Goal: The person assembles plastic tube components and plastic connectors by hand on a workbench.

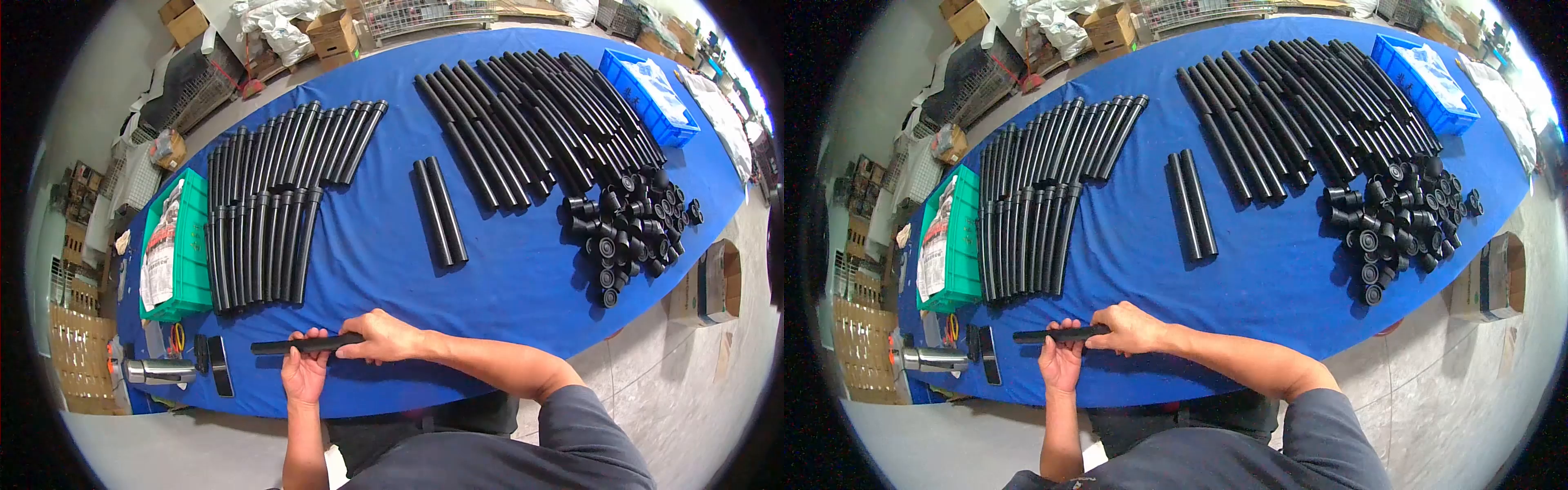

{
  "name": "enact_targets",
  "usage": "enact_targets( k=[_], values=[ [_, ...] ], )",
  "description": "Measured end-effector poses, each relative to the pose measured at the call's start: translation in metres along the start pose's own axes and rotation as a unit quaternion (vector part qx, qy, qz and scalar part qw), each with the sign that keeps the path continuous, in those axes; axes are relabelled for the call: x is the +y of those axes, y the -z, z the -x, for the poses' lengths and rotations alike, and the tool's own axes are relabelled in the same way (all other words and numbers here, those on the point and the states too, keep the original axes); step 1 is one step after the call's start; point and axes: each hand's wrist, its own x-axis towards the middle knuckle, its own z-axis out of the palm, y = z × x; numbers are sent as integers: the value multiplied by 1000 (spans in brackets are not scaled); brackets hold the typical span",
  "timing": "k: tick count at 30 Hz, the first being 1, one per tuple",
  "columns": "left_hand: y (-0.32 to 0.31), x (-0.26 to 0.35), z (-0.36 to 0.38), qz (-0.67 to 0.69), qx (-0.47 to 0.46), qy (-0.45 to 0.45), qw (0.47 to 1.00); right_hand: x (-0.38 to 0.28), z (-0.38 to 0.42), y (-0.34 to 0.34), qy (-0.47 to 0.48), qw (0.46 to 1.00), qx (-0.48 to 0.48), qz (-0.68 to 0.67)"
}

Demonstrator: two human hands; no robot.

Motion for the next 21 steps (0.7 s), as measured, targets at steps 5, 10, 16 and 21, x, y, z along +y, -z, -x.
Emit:
enact_targets(
  k=[5, 10, 16, 21],
  values=[
    [3, 1, -1, 21, 27, 2, 999, 9, 4, -21, 188, 949, 159, 197],
    [1, 0, -1, 16, 9, 1, 1000, -12, 2, 5, -59, 995, -22, -82],
    [-1, 0, 1, 21, 15, 8, 1000, -7, 0, -8, 95, 990, 86, 60],
    [-15, -1, 0, -26, 19, -9, 999, -7, 2, 4, -70, 990, -24, -123]
  ],
)
